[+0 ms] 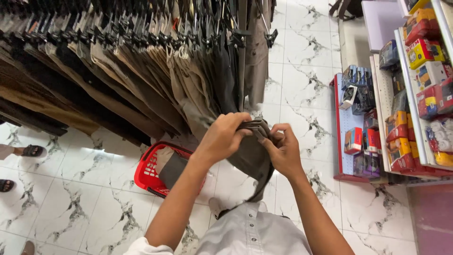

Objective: Selecting and organizing pants from a retail rack into a shopping basket.

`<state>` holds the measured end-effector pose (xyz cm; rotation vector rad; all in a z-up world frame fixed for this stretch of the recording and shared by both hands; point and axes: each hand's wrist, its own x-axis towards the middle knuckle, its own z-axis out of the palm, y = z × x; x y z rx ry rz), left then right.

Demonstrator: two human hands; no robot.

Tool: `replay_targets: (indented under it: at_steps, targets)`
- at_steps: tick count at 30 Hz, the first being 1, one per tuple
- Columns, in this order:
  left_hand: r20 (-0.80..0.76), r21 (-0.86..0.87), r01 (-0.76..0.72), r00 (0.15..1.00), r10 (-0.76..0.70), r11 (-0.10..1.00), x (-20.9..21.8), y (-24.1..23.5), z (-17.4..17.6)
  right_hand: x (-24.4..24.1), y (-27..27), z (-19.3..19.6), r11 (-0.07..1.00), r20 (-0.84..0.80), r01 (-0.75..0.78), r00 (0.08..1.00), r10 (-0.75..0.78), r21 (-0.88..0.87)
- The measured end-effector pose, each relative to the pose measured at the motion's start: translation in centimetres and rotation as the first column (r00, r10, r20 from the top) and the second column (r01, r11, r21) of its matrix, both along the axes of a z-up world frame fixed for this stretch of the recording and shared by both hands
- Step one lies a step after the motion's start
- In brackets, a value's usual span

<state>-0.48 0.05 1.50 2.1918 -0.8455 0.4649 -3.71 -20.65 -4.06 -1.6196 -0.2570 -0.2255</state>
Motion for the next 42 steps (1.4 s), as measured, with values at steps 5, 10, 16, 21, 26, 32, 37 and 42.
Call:
replay_targets:
  at_steps: [5,10,16,21,26,32,37,42]
  targets:
    - [0.020,-0.102,-0.097,0.995,0.100,0.990,0.2,-1.0,0.4,1.1,-1.1,2.6,0.995,0.077,-0.018,0.997,0.026,-0.096]
    - [0.064,-0.073,-0.140,0.987,0.145,0.987,-1.1,-1.5,2.0,1.8,-2.2,3.0,0.956,0.154,-0.105,0.977,0.151,-0.273]
    - [-0.065,0.231,0.059,0.997,-0.045,0.971,-3.6,-0.4,6.3,1.7,-1.9,1.4,0.947,0.147,-0.137,0.971,0.186,-0.291]
    - [-0.166,0.140,0.045,0.986,-0.021,0.989,-2.1,1.3,2.8,1.7,-1.3,1.4,0.942,0.098,-0.203,0.967,0.236,-0.268]
    - [-0.013,0.214,-0.079,0.996,0.084,0.974,-2.8,0.9,3.0,2.6,-2.9,2.8,0.802,-0.014,-0.266,0.952,0.307,-0.535]
    - [0.135,0.331,-0.185,0.980,0.148,0.925,-1.6,2.8,2.2,5.3,-6.8,-9.0,0.701,-0.198,-0.260,0.965,0.170,-0.664]
    - [-0.006,0.159,-0.319,0.946,0.324,0.934,-2.8,3.1,5.1,4.2,-6.4,-7.7,0.864,-0.310,-0.439,0.880,0.359,-0.246]
    - [-0.106,0.135,-0.230,0.964,0.245,0.964,-3.4,3.9,4.9,2.2,-5.6,-12.3,0.545,-0.456,-0.633,0.774,0.439,-0.549]
